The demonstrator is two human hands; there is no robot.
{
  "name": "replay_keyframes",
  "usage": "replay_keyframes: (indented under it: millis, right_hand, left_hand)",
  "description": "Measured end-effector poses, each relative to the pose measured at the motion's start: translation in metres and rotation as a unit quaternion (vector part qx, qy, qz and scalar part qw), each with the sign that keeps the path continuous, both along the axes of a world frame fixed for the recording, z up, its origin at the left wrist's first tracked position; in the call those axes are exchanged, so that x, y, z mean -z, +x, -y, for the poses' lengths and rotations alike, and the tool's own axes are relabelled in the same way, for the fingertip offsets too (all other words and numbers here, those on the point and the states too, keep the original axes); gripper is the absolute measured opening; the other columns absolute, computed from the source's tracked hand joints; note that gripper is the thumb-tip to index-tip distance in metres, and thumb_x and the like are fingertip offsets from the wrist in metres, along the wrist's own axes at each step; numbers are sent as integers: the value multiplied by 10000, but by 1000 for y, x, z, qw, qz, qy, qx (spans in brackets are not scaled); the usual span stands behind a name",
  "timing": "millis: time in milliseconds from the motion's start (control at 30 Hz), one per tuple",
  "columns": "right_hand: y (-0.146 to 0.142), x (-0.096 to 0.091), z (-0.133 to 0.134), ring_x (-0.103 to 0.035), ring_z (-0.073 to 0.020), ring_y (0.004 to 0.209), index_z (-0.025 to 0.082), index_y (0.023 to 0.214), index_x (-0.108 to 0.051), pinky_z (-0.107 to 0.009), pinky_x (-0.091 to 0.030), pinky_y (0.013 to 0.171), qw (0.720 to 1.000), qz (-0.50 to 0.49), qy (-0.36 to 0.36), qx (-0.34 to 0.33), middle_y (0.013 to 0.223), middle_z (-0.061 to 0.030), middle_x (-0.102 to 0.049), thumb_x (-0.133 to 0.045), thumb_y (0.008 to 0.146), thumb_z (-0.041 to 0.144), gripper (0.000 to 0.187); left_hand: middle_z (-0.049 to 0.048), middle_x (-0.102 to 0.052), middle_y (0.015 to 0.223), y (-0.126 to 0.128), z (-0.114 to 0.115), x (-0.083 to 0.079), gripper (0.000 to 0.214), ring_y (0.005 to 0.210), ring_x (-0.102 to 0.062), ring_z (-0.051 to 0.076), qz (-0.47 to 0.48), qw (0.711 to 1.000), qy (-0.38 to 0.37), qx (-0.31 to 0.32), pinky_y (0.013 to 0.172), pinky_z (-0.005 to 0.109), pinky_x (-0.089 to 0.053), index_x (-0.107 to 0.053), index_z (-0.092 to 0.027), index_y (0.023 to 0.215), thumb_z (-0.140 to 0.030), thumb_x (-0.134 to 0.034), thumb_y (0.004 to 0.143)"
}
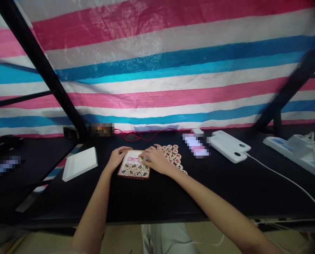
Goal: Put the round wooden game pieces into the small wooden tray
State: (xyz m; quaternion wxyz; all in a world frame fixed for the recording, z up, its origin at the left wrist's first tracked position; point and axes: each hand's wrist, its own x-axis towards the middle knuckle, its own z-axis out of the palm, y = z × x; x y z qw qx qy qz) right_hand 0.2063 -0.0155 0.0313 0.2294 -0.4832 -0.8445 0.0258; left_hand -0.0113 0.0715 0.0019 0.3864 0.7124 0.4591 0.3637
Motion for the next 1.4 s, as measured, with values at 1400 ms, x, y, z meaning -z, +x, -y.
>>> replay_keyframes:
  millis: [1400]
  right_hand:
    - [62, -54, 19, -590, -124, 708, 300, 863, -710, -211, -282, 535, 945, 170, -279, -15, 767, 60, -650, -750, 624, 309, 242]
  left_hand:
    - [65, -690, 1016, -1, -2, 1, 327, 955, -618, 228, -3, 1000, -21, -11, 840, 313, -451, -694, -184, 947, -381, -558, 724]
